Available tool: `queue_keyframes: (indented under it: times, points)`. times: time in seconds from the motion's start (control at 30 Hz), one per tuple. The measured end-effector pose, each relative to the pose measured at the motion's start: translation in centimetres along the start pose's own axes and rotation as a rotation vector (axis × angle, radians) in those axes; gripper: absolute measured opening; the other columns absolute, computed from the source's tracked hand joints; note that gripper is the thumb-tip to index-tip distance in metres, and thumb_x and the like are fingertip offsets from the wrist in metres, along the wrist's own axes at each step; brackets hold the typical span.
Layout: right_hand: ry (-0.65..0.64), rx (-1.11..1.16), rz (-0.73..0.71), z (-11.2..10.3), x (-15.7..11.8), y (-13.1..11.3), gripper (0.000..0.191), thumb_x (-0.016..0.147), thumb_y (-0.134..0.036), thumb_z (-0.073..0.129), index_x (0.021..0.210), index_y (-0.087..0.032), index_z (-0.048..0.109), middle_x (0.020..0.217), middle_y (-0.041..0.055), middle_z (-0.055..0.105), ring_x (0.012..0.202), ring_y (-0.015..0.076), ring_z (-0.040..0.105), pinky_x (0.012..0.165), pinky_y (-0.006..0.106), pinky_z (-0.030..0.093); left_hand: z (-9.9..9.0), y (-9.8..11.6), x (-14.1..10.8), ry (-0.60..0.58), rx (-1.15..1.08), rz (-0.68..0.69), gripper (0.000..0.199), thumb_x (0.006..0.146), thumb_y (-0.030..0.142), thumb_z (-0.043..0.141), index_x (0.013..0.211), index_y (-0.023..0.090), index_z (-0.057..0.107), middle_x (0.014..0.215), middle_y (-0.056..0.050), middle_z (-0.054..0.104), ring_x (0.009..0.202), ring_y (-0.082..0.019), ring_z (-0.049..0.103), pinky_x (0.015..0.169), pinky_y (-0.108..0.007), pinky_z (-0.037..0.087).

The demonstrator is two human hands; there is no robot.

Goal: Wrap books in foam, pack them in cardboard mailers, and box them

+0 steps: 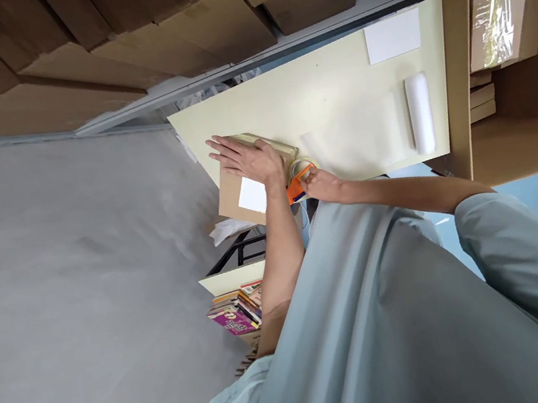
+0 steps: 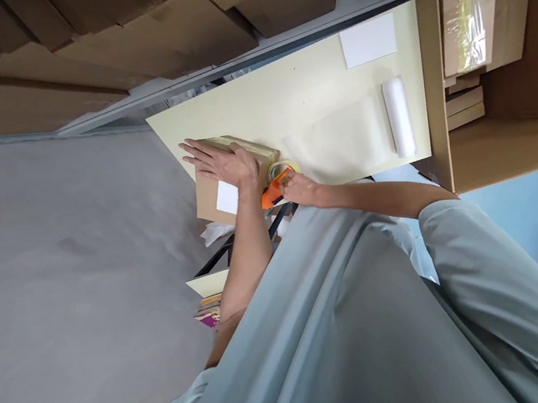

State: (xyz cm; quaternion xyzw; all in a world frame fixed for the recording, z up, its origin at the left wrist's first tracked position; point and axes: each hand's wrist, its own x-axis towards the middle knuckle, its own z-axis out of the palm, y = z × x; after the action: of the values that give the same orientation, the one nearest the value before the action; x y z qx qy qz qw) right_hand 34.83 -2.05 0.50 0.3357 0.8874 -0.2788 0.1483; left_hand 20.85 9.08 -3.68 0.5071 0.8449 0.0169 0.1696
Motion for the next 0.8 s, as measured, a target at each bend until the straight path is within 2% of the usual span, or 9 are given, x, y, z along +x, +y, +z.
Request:
queue_keyframes:
  times: [0.13, 0.23, 0.3, 0.37, 0.47, 0.57, 0.67, 0.8]
  points:
    - [-0.035, -0.002, 0.015, 0.2, 0.1, -1.0, 0.047, 0.107, -0.001, 0.037, 0.145, 0.002, 0.065, 0.118, 0.0181, 0.085, 0.109, 0.0257, 0.081, 0.122, 0.042, 0.049, 0.0, -0.2, -1.2, 0.001, 0.007, 0.0, 0.111, 0.098, 0.032, 0.054, 0.185, 0.019, -0.013, 0.194, -0.006, -0.01, 0.175, -0.034, -0.025, 0.142, -0.065, -0.01]
    - [-0.037, -0.014, 0.01, 1.2, -1.4, -1.1, 0.049, 0.107, -0.001, 0.039, 0.149, -0.001, 0.065, 0.115, 0.015, 0.086, 0.107, 0.0245, 0.083, 0.122, 0.04, 0.05, -0.5, -0.2, -1.5, -0.048, -0.011, 0.024, 0.113, 0.096, 0.032, 0.055, 0.185, 0.019, -0.014, 0.194, -0.005, -0.009, 0.174, -0.033, -0.028, 0.142, -0.065, -0.009]
    - [-0.056, -0.011, -0.017, 2.1, -3.2, -0.9, 0.049, 0.107, -0.002, 0.043, 0.149, -0.005, 0.068, 0.115, 0.0129, 0.087, 0.105, 0.0232, 0.084, 0.118, 0.037, 0.053, -0.6, 0.1, -1.4, -0.044, -0.026, 0.003, 0.11, 0.094, 0.029, 0.052, 0.185, 0.015, -0.009, 0.195, -0.007, -0.006, 0.176, -0.032, -0.024, 0.142, -0.063, -0.009]
    - [-0.051, -0.018, -0.02, 3.0, -5.4, 0.0, 0.05, 0.106, -0.002, 0.045, 0.15, -0.007, 0.068, 0.117, 0.0125, 0.088, 0.107, 0.0225, 0.084, 0.114, 0.035, 0.056, -0.5, 0.7, -1.4, -0.004, -0.026, -0.037, 0.106, 0.094, 0.026, 0.049, 0.185, 0.012, -0.002, 0.195, -0.009, 0.0, 0.178, -0.03, -0.017, 0.143, -0.06, -0.01]
    - [-0.005, -0.05, 0.033, 3.9, -8.9, 2.5, 0.049, 0.105, -0.002, 0.046, 0.15, -0.002, 0.066, 0.118, 0.0178, 0.087, 0.108, 0.0247, 0.085, 0.11, 0.038, 0.057, 0.3, 1.6, -1.2, 0.037, -0.006, -0.063, 0.097, 0.097, 0.027, 0.046, 0.185, 0.013, 0.009, 0.195, -0.009, 0.004, 0.18, -0.028, -0.011, 0.143, -0.056, -0.01]
    - [0.008, -0.077, 0.033, 3.9, -11.1, 5.1, 0.052, 0.102, 0.001, 0.046, 0.152, 0.002, 0.063, 0.115, 0.0202, 0.087, 0.105, 0.0271, 0.084, 0.108, 0.041, 0.055, 1.3, 2.1, -0.8, 0.038, 0.001, -0.065, 0.089, 0.104, 0.033, 0.047, 0.185, 0.015, 0.016, 0.194, -0.012, 0.004, 0.179, -0.033, -0.011, 0.142, -0.063, -0.008]
    - [-0.019, -0.073, 0.021, 3.0, -11.1, 6.1, 0.055, 0.098, 0.003, 0.045, 0.151, 0.003, 0.062, 0.106, 0.0183, 0.086, 0.098, 0.0285, 0.083, 0.105, 0.043, 0.052, 1.6, 2.0, -0.2, 0.007, -0.009, -0.018, 0.095, 0.106, 0.041, 0.051, 0.187, 0.021, 0.004, 0.194, -0.012, 0.002, 0.178, -0.038, -0.017, 0.139, -0.073, -0.007]
    - [-0.04, -0.022, 0.009, 1.6, -8.9, 4.9, 0.06, 0.097, 0.004, 0.047, 0.156, 0.005, 0.058, 0.11, 0.0197, 0.085, 0.098, 0.0297, 0.083, 0.105, 0.046, 0.051, 0.3, 1.8, -0.3, -0.033, -0.027, 0.046, 0.099, 0.107, 0.042, 0.054, 0.187, 0.02, -0.001, 0.194, -0.013, 0.0, 0.177, -0.038, -0.019, 0.14, -0.071, -0.008]
